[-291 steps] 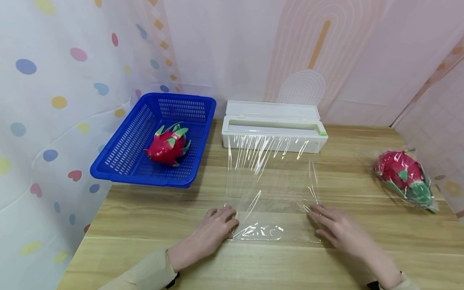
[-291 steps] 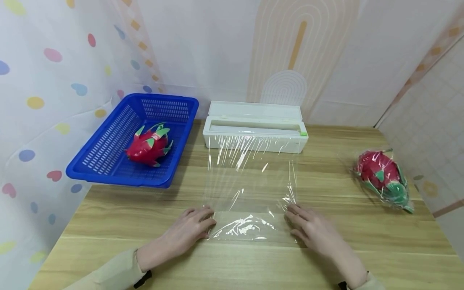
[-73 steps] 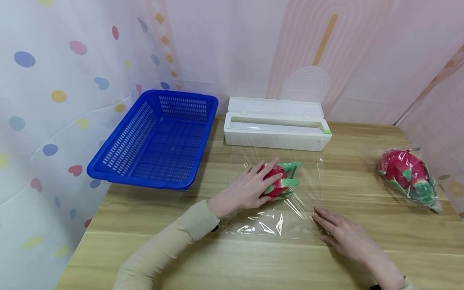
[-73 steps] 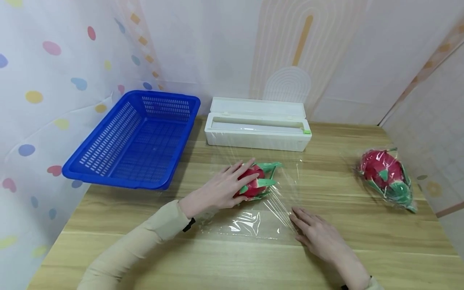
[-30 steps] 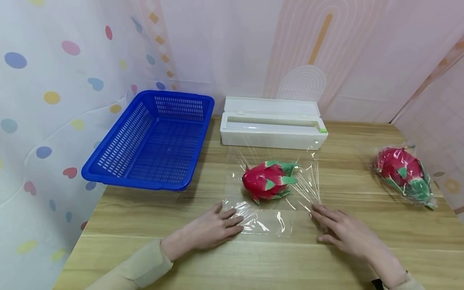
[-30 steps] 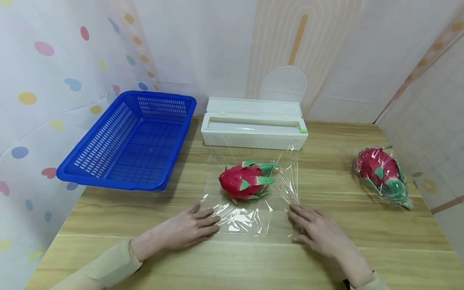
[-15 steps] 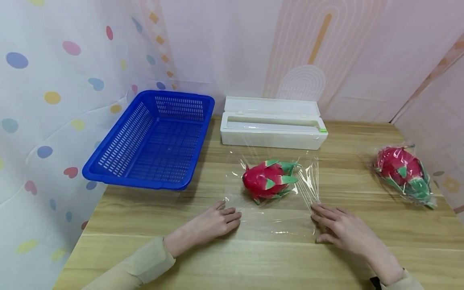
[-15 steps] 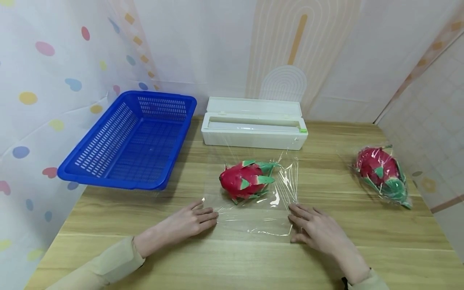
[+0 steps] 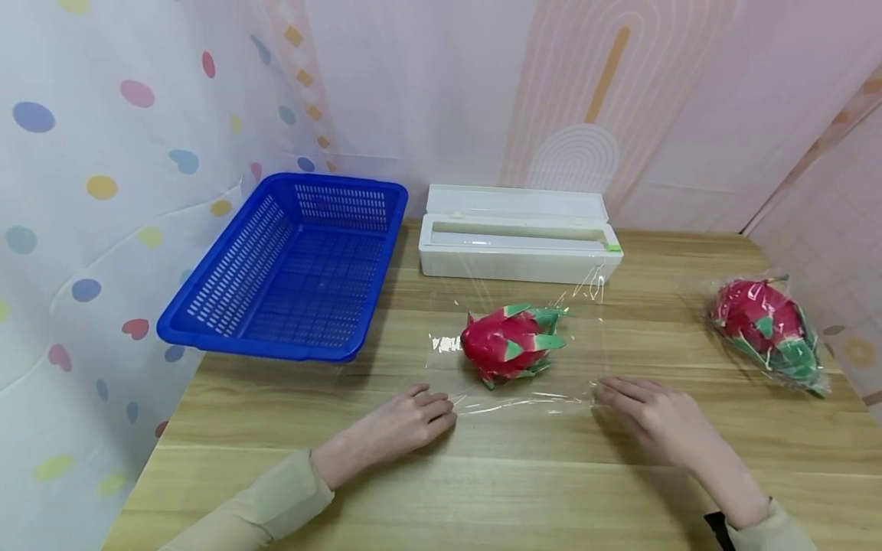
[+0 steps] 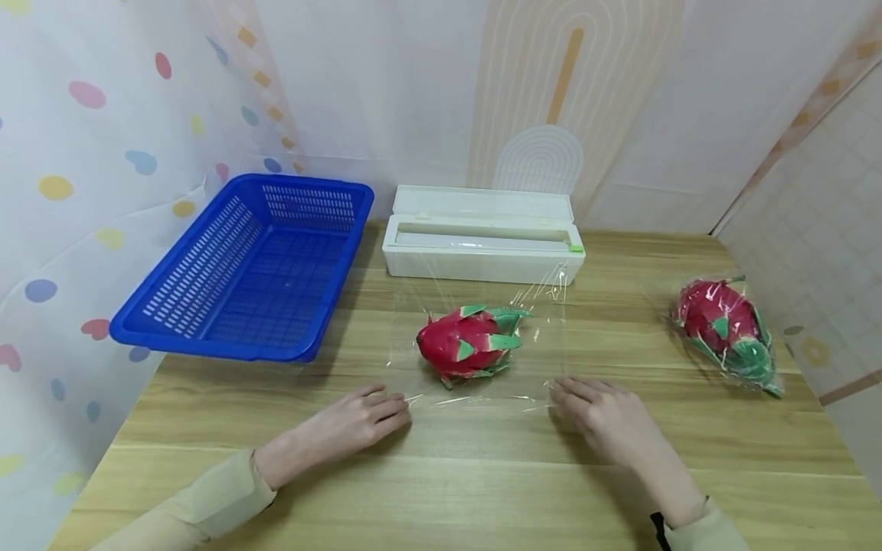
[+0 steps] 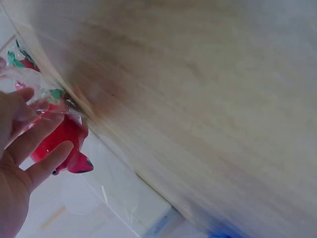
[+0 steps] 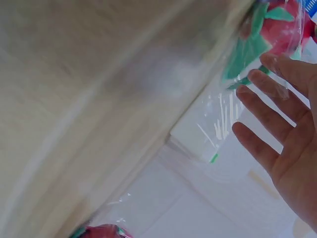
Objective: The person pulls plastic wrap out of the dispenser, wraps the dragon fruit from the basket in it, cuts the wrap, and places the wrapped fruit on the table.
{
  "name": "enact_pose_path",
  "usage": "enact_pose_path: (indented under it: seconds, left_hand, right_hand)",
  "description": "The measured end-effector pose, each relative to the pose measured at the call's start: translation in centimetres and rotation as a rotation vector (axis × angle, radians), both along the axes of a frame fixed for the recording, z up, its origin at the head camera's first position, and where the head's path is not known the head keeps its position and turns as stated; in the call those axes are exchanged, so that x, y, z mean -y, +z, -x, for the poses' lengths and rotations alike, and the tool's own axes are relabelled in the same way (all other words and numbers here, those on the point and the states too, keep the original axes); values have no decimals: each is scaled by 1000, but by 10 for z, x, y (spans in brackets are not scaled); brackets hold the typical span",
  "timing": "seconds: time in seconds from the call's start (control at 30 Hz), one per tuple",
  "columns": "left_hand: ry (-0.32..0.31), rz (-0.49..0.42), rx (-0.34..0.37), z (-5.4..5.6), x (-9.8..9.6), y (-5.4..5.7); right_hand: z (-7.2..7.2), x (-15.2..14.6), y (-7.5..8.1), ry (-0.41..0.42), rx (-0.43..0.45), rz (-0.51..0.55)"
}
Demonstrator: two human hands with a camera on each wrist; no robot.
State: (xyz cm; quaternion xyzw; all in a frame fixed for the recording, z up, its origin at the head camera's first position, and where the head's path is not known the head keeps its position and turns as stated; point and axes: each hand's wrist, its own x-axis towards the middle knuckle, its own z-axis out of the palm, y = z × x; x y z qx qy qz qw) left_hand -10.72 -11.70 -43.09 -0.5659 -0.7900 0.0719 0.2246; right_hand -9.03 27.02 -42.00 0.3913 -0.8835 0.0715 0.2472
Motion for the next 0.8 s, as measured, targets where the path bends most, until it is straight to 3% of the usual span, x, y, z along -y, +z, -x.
enact_pose_path:
  seconds: [0.17,0.4,0.8]
  left_hand:
    - [27,-92,-20,0,-1,0]
    - [64,-261,-87,4,-2,1]
    - [-57,-415,-60,13,0,0]
  right_hand:
    - [7,0,8,-36,-66,43]
    - [19,5,16,-63,-224,106]
    - [44,16,26,3,-309,126]
